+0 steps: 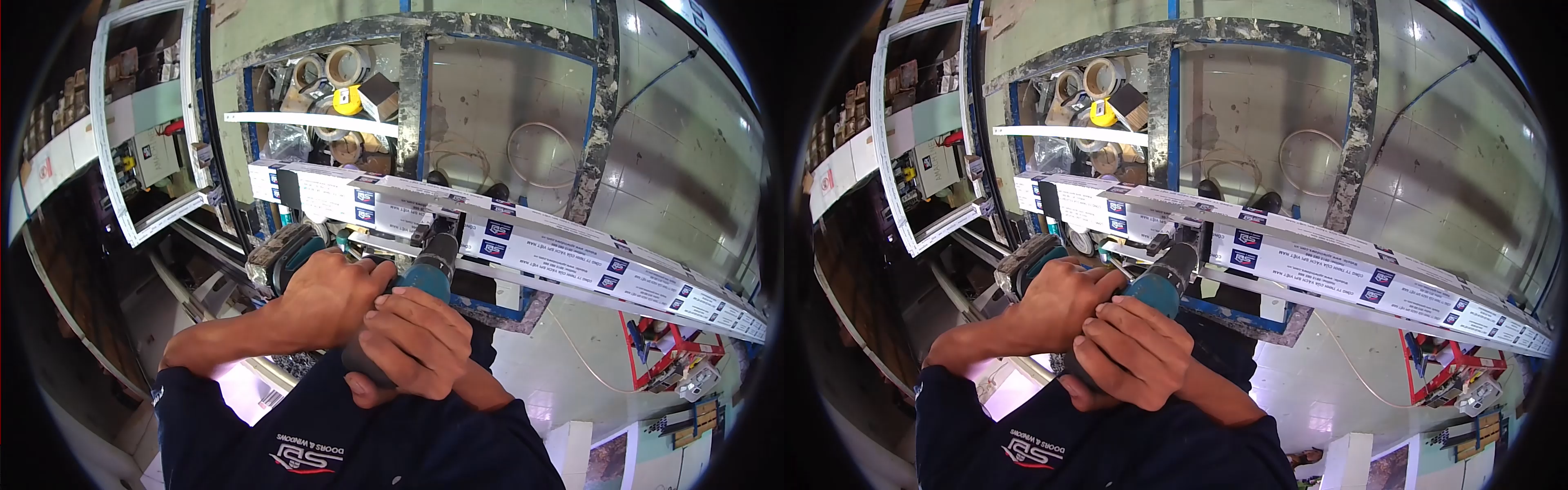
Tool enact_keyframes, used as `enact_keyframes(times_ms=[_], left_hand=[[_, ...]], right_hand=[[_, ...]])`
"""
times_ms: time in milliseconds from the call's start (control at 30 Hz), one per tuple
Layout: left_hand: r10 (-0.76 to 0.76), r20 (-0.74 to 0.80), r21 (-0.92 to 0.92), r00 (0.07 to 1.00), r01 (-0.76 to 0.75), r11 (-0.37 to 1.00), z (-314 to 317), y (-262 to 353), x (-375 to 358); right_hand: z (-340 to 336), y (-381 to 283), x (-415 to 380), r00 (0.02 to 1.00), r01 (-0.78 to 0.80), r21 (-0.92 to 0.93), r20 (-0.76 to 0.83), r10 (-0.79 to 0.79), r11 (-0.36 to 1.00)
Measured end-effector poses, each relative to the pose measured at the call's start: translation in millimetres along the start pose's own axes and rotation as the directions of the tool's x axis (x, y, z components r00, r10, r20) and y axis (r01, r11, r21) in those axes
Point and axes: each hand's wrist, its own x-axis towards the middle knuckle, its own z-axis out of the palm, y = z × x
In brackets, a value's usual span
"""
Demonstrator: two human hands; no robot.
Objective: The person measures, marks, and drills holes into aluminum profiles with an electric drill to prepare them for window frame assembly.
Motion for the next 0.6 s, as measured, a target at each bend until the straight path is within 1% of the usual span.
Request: enact_keyframes(times_ms=[200,400,533,600], left_hand=[[0.004,0.025,0.008,1.0,-0.004,1.0,1.7,-0.6,-0.3],[0.021,-0.008,0.005,1.0,-0.021,1.0,7.2,-2.3,-1.2],[-0.009,-0.029,0.078,1.0,0.011,0.997,23.9,-6.9,8.6],[0.015,-0.037,0.104,0.999,-0.011,0.994,27.3,-13.5,17.2]], right_hand=[[-2.4,-1.5,-2.8,1.0,-0.015,0.02,0.016,0.014,1.0],[-2.8,-1.7,-5.0,1.0,-0.007,0.011,0.03,0.007,1.0],[-5.8,12.9,-9.2,0.997,-0.047,0.028,0.056,0.045,0.999],[-6.2,18.1,-8.2,0.998,-0.048,0.015,0.05,0.047,0.999]])
